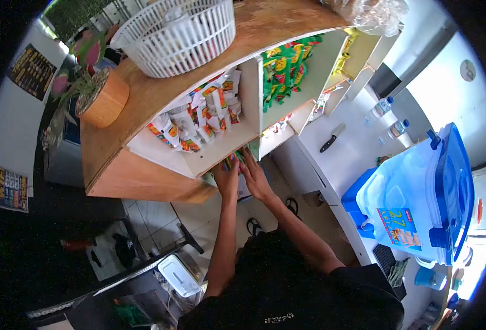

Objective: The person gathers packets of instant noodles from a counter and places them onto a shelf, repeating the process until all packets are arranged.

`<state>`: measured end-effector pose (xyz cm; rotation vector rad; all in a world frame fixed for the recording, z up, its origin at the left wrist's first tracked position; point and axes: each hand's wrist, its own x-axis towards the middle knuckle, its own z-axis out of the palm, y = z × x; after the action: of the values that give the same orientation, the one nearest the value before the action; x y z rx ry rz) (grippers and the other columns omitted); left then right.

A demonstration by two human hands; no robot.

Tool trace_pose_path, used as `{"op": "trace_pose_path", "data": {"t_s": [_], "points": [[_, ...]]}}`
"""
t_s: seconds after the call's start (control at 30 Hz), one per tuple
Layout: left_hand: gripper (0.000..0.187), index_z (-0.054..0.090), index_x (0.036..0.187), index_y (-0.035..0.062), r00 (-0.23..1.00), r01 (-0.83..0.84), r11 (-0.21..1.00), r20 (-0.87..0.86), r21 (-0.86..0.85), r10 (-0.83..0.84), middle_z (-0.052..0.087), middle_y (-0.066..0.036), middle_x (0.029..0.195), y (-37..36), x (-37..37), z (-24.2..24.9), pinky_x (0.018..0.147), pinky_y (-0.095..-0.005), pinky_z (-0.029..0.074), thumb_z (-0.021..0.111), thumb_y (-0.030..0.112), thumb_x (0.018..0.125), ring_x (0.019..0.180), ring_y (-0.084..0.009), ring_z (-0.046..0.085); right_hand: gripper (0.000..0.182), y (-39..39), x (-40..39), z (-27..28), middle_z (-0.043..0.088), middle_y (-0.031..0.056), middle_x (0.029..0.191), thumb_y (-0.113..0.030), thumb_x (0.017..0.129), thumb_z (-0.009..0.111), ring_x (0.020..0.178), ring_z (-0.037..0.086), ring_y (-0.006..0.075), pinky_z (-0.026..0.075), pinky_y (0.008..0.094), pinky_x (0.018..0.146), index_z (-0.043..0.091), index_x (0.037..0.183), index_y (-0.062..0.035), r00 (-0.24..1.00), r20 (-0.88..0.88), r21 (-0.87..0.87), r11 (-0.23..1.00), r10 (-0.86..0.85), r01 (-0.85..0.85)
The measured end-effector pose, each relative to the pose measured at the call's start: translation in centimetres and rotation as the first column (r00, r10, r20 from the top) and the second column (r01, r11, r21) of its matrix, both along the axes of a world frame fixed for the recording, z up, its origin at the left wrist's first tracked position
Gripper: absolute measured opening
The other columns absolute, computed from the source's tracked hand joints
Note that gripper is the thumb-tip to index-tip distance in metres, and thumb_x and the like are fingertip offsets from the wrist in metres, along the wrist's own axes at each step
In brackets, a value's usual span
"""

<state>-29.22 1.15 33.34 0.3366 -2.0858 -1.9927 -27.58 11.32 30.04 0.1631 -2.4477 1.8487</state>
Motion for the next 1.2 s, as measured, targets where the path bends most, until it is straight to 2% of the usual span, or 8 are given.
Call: {"op": "trace_pose_path", "data": {"t_s": [0.2,0.3,0.43,0.7,0.83,0.93,1.07,1.2], "points": [[0.067,0.039,0.138,-0.0028,0.996,0.069,0.985,0.058,-0.155,-0.061,0.041,-0.021,0.142,0.8,-3.3,-2.0,0.104,-0.0421,0.033,0.061,0.040,0.091,0.127,-0.0323,0.043,0.069,-0.3,-4.1,-7.1,0.040,0.0174,0.145,-0.052,0.099,0.036,0.129,0.043,0.0278,0.032,0.0371,0.108,0.031,0.146,-0.0012,0.973,0.226,-0.725,0.673,0.038,0.142],[0.063,0.040,0.138,-0.0029,0.988,0.143,0.973,-0.030,-0.181,-0.151,0.042,-0.022,0.142,0.6,-3.1,-2.4,0.105,-0.0427,0.032,0.059,0.035,0.092,0.128,-0.0335,0.043,0.054,-1.7,-1.8,-4.5,0.054,0.0116,0.131,-0.038,0.102,0.039,0.121,0.050,0.0201,0.037,0.0349,0.105,0.043,0.138,0.0025,0.912,0.306,-0.565,0.719,-0.274,0.405],[0.058,0.045,0.135,-0.0025,0.972,0.234,0.972,-0.014,0.033,-0.233,0.046,-0.024,0.137,0.4,-2.6,-3.2,0.104,-0.0422,0.034,0.055,0.038,0.094,0.124,-0.0357,0.045,0.060,-2.9,0.9,-1.6,0.044,0.0257,0.140,-0.040,0.101,0.036,0.129,0.045,0.0355,0.037,0.0401,0.104,0.027,0.148,-0.0019,0.896,0.224,-0.266,0.860,-0.384,0.435],[0.036,0.059,0.116,-0.0032,0.991,0.131,0.879,0.035,-0.458,-0.130,0.064,-0.021,0.110,-2.2,-5.8,-8.1,0.087,-0.0430,0.045,0.056,0.024,0.092,0.099,-0.0350,0.061,0.064,-3.7,-2.3,-1.7,0.032,0.0264,0.148,-0.032,0.098,0.041,0.136,0.035,0.0371,0.030,0.0383,0.109,0.019,0.149,-0.0020,0.978,0.088,-0.230,0.951,-0.189,0.204],[0.053,0.050,0.128,-0.0032,0.944,0.329,0.834,0.177,-0.442,-0.279,0.054,-0.018,0.126,-4.4,-7.6,-9.3,0.091,-0.0425,0.041,0.050,0.039,0.096,0.111,-0.0313,0.051,0.065,-2.9,-4.2,-1.7,0.036,0.0231,0.147,-0.036,0.098,0.043,0.137,0.035,0.0314,0.028,0.0328,0.110,0.023,0.148,0.0013,0.979,0.194,-0.300,0.946,-0.063,0.121],[0.031,0.063,0.106,-0.0010,0.973,0.023,0.794,-0.169,-0.607,-0.157,0.067,-0.020,0.098,-3.2,-9.1,-11.8,0.081,-0.0458,0.046,0.052,0.025,0.092,0.090,-0.0377,0.061,0.065,-2.6,-5.1,-3.5,0.043,0.0230,0.142,-0.037,0.097,0.045,0.132,0.042,0.0315,0.031,0.0340,0.108,0.027,0.147,0.0011,0.989,0.134,-0.262,0.960,-0.065,0.099],[0.032,0.062,0.107,-0.0011,0.970,0.243,0.811,0.132,-0.532,-0.204,0.066,-0.020,0.098,-4.0,-9.2,-9.8,0.081,-0.0460,0.046,0.053,0.025,0.092,0.090,-0.0379,0.061,0.058,-1.3,-5.0,-1.4,0.051,0.0270,0.133,-0.037,0.096,0.046,0.123,0.050,0.0355,0.037,0.0376,0.102,0.039,0.142,-0.0022,0.968,0.252,-0.196,0.980,0.011,0.039],[0.033,0.061,0.112,-0.0005,0.960,0.234,0.737,0.031,-0.635,-0.278,0.065,-0.021,0.104,-3.7,-8.1,-5.8,0.084,-0.0442,0.046,0.052,0.025,0.093,0.096,-0.0370,0.061,0.058,-0.9,-4.8,0.5,0.051,0.0252,0.135,-0.037,0.095,0.049,0.122,0.051,0.0343,0.038,0.0379,0.101,0.041,0.139,-0.0005,0.975,0.222,-0.132,0.991,-0.006,0.036]]}}
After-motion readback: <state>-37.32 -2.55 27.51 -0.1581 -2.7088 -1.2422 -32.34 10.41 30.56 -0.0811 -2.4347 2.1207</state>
